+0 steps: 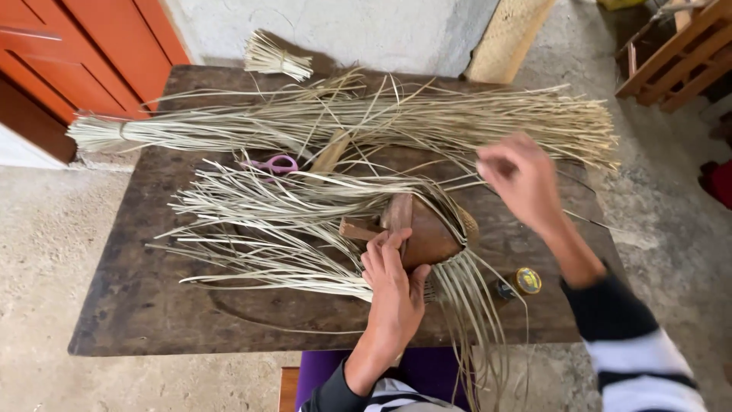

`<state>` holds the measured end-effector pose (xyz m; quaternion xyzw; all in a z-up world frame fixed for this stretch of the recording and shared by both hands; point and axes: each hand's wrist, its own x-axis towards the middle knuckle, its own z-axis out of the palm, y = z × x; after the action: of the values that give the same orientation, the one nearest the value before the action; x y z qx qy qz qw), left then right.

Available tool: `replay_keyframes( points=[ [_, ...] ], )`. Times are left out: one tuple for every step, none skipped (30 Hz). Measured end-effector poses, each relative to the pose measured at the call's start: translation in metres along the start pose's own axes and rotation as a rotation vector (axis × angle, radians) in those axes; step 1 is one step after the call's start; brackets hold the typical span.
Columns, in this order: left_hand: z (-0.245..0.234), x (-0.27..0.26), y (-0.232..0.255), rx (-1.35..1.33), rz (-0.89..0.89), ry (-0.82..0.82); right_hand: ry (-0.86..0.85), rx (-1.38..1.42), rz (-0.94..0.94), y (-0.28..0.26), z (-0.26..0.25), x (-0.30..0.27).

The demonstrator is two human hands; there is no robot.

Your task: Weaving dried plant fibers around a wooden mold to create a basket

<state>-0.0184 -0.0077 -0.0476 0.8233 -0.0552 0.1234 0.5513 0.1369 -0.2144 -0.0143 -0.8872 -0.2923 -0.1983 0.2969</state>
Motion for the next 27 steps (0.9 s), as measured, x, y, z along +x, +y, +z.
replay_keyframes(
  points=[
    [0.0,0.0,0.0,-0.004,0.009,0.005,0.068,-0.075,-0.121,-0.005,-0.013,-0.029],
    [0.001,0.0,-0.002,-0.009,0.004,0.0,0.062,-0.077,-0.114,-0.003,-0.011,-0.055],
    [0.001,0.0,-0.004,0.009,-0.001,0.005,0.019,-0.07,-0.111,0.0,-0.01,-0.081],
    [0.003,-0.001,-0.005,0.025,-0.01,0.012,-0.028,-0.06,-0.109,0.002,-0.009,-0.108],
    [0.002,0.001,-0.002,0.018,-0.019,0.009,-0.039,-0.062,-0.104,0.002,-0.003,-0.12],
    [0.0,0.001,0.0,0.013,0.0,0.003,-0.062,-0.117,-0.085,-0.001,0.005,-0.134],
    [-0.003,0.001,0.003,0.007,0.019,-0.002,-0.086,-0.172,-0.066,-0.003,0.012,-0.148],
    [-0.003,0.002,0.007,0.012,0.012,-0.006,-0.089,-0.164,-0.061,-0.004,0.023,-0.143],
    [-0.005,0.002,0.011,0.001,0.003,-0.007,0.055,-0.151,-0.212,-0.005,0.033,-0.137],
    [-0.007,0.005,0.015,-0.005,-0.001,-0.002,0.208,-0.135,-0.369,-0.005,0.045,-0.128],
    [-0.005,0.004,0.015,0.004,-0.002,0.001,0.212,-0.127,-0.371,-0.029,0.037,-0.112],
    [-0.005,0.004,0.014,-0.004,0.008,0.006,0.167,-0.107,-0.416,-0.052,0.029,-0.094],
    [-0.005,0.005,0.014,-0.011,0.018,0.01,0.122,-0.087,-0.462,-0.076,0.021,-0.076],
    [-0.004,0.004,0.012,0.002,0.017,0.023,0.128,-0.074,-0.473,-0.077,0.015,-0.073],
    [-0.004,0.003,0.011,0.014,0.011,0.012,-0.05,-0.051,-0.476,-0.078,0.008,-0.069],
    [-0.003,0.002,0.009,0.024,0.004,-0.002,-0.229,-0.032,-0.477,-0.079,0.001,-0.066],
    [-0.005,0.003,0.011,0.034,0.003,0.007,-0.225,-0.023,-0.487,-0.072,0.0,-0.07],
    [-0.007,0.004,0.014,0.008,0.008,0.004,-0.166,-0.193,-0.447,-0.065,-0.002,-0.074],
    [-0.008,0.004,0.016,-0.017,0.013,0.0,-0.106,-0.362,-0.404,-0.057,-0.003,-0.079],
    [-0.009,0.004,0.017,-0.019,0.016,0.009,-0.105,-0.365,-0.414,-0.038,0.01,-0.093],
    [-0.009,0.005,0.017,-0.021,0.018,0.006,-0.051,-0.315,-0.363,-0.018,0.024,-0.107],
    [-0.009,0.004,0.017,-0.027,0.016,-0.003,-0.003,-0.266,-0.306,0.002,0.036,-0.124],
    [-0.006,0.005,0.012,-0.032,0.017,0.0,-0.006,-0.269,-0.31,-0.014,0.031,-0.113],
    [-0.003,0.003,0.007,0.009,-0.005,-0.011,0.014,-0.283,-0.318,-0.033,0.025,-0.107],
    [0.0,0.002,0.002,0.05,-0.026,-0.022,0.035,-0.297,-0.326,-0.05,0.02,-0.102],
    [-0.001,0.002,0.005,0.045,-0.03,-0.032,0.029,-0.301,-0.316,-0.057,0.017,-0.099],
    [-0.003,0.002,0.009,0.017,-0.035,-0.034,-0.022,-0.27,-0.312,-0.064,0.014,-0.097]
  ],
)
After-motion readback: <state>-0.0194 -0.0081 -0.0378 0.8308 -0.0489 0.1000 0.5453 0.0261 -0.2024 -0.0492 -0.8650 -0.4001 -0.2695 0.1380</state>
